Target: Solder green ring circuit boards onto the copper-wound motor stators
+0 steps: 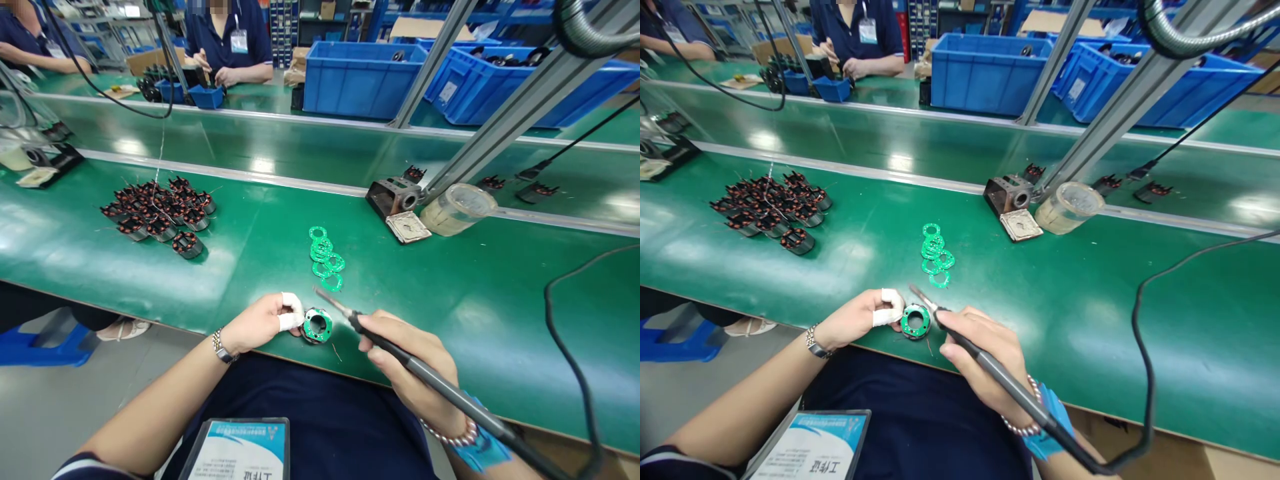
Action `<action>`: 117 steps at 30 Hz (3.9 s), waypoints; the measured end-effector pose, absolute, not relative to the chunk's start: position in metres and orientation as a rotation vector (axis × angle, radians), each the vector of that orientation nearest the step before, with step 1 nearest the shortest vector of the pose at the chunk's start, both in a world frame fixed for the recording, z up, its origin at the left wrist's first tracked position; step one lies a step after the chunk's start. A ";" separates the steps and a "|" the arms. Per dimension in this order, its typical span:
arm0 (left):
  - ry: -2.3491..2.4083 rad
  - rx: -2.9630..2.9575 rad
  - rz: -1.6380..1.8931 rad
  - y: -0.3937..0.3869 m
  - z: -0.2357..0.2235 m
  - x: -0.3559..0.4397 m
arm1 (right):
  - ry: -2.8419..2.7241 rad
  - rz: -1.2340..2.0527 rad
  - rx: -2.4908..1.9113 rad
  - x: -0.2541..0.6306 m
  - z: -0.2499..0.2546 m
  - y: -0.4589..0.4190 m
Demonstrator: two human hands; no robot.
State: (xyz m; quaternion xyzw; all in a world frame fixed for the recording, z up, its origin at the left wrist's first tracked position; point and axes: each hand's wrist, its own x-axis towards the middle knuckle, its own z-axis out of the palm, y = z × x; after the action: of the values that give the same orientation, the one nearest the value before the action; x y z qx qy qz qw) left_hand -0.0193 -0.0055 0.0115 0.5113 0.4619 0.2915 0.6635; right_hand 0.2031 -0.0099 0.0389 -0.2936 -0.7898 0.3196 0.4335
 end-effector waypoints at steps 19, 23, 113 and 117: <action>1.142 0.894 0.808 -0.032 0.010 -0.007 | -2.180 0.619 -0.867 0.178 0.012 -0.008; 1.138 0.850 0.785 -0.022 0.010 -0.003 | -2.171 0.600 -0.812 0.175 0.016 -0.006; 1.134 0.954 0.871 -0.027 0.015 0.001 | -2.218 0.513 -0.559 0.166 0.017 0.002; 1.152 0.931 0.883 -0.030 0.014 0.000 | -2.272 0.476 -0.533 0.161 0.015 0.005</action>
State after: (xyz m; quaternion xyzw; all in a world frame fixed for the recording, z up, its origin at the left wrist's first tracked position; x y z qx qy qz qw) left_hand 0.0002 -0.0302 0.0141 0.4098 0.5073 0.3890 0.6507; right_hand 0.1611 0.0051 0.0147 -0.2078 -0.8859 0.1855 0.3710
